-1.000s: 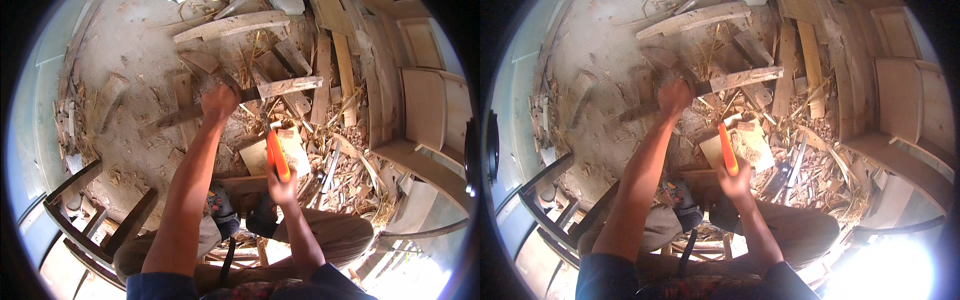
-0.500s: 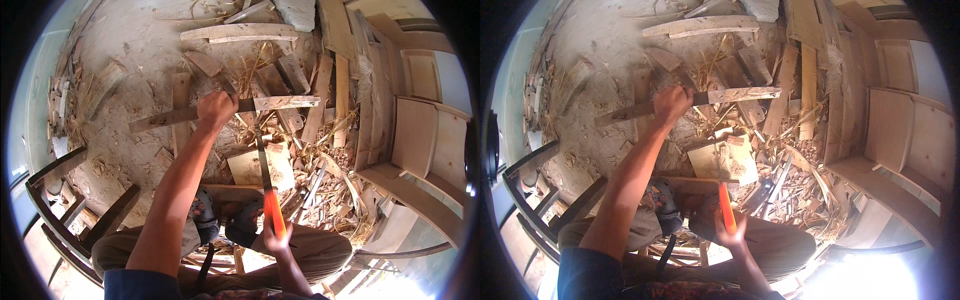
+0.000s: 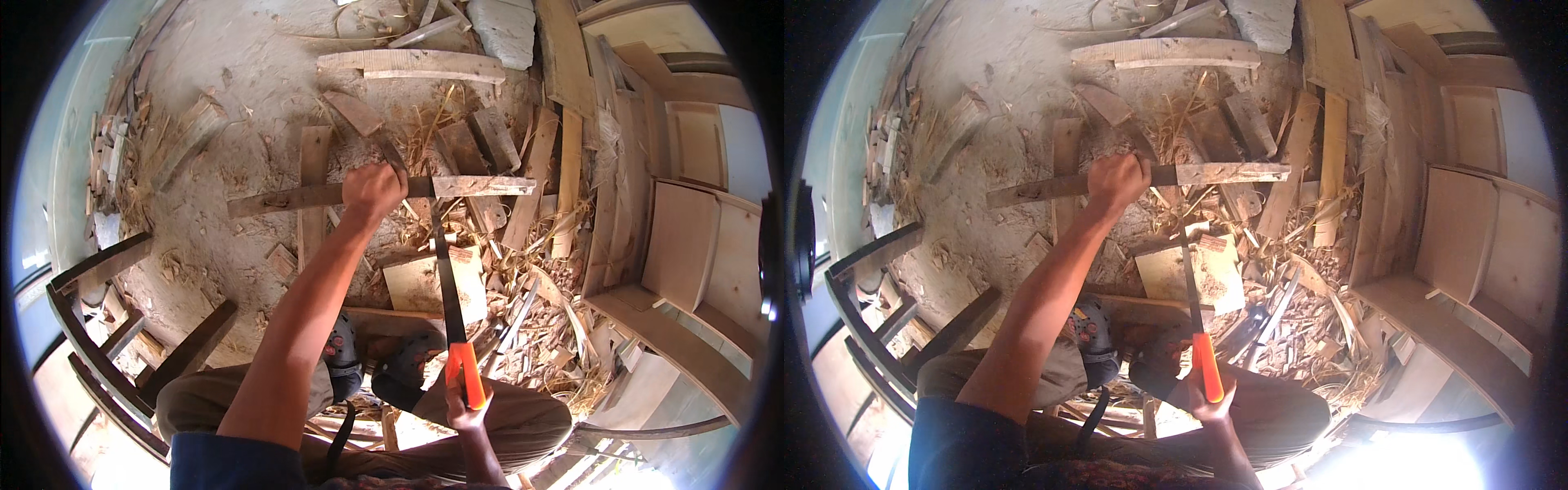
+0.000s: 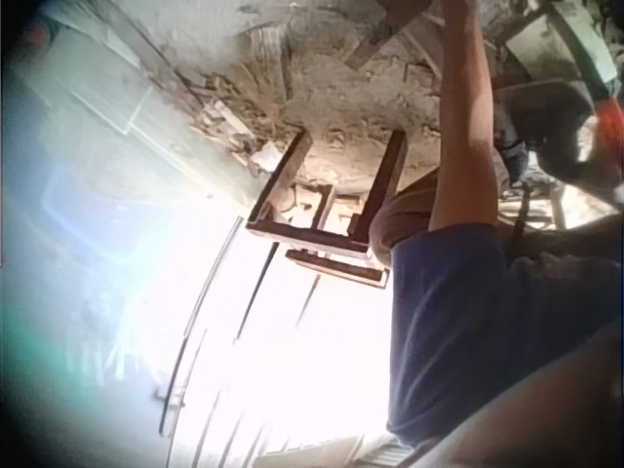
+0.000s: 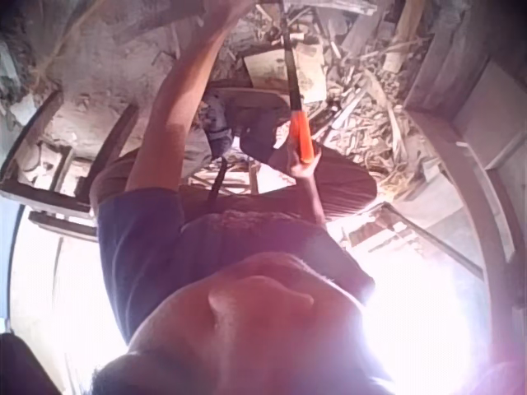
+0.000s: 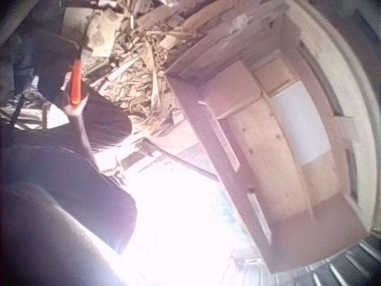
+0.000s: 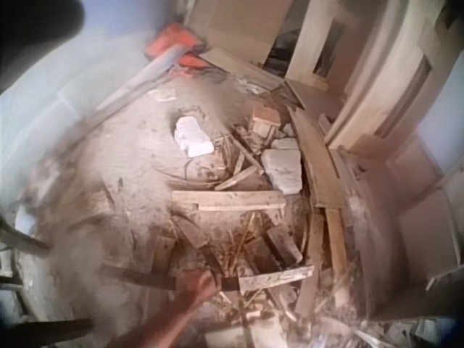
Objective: The person uses a hammer to pry apart and break down a wooden structure, likely a chair or pallet, into smaller pieces. They repeatedly strike and lever the wood until it separates, then gather the resulting pieces.
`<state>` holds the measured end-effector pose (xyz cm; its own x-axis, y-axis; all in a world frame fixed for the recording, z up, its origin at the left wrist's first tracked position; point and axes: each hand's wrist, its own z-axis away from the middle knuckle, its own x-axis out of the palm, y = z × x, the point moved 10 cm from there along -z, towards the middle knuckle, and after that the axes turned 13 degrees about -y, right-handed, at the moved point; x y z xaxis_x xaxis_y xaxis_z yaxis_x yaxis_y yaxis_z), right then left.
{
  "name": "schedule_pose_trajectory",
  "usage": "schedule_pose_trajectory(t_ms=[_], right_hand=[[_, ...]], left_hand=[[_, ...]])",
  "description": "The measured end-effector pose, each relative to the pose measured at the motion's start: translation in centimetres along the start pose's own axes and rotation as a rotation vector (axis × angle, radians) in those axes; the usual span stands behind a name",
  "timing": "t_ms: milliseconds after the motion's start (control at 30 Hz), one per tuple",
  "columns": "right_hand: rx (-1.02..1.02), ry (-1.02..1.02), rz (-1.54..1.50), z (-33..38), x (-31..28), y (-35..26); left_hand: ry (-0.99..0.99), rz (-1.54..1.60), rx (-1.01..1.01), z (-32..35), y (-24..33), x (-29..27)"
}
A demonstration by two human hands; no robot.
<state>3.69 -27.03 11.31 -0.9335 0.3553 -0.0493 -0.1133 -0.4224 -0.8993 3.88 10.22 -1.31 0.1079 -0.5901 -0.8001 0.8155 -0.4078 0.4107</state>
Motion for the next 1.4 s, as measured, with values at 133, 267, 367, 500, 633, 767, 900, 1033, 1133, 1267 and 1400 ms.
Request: schedule_pose_trajectory(t_ms=[133,267,367,500,633,767,900,1033,1133,1267,1400], right_hand=[[0.137,0.14,-0.059,-15.0,-0.7,0.9],[0.059,0.191,-0.078,-12.1,0.4,2.4],[0.003,0.167,0.117,0.0,-0.1,-1.0],[0.045,0.211,-0.081,-6.6,-0.8,-0.2],[-0.012,0.231,-0.007,-17.2,-0.2,1.7],[0.063,0.044,0.117,-3.3,1.4,1.3],[0.175,0.127,-0.191,-3.5,-0.7,4.9],[0.001,0.164,0.017,-18.3,1.1,1.7],[0.031,0.21,0.109,-8.2,1.3,7.5],[-0.04,0.157,0.119,-1.0,0.7,0.5],[0.199,0.204,0.026,-15.9,-0.8,3.5]], left_hand=[[-0.071,-0.054,-0.025,-0.4,-0.6,1.3],[-0.015,0.019,-0.025,-0.2,-1.0,0.6],[-0.059,0.053,-0.029,-0.3,-0.4,0.1],[0.004,-0.044,0.014,-0.5,0.3,0.7],[-0.005,-0.037,-0.004,-0.9,0.2,1.2],[-0.044,-0.021,-0.025,-0.7,-1.0,0.7],[-0.016,-0.093,0.033,-0.1,0.2,0.8],[-0.076,-0.065,0.005,-1.0,-0.1,2.5],[0.028,-0.036,0.025,-0.3,-0.5,1.0],[-0.133,-0.025,-0.039,-0.5,0.0,0.9],[-0.019,-0.068,0.032,-0.3,0.3,1.7]])
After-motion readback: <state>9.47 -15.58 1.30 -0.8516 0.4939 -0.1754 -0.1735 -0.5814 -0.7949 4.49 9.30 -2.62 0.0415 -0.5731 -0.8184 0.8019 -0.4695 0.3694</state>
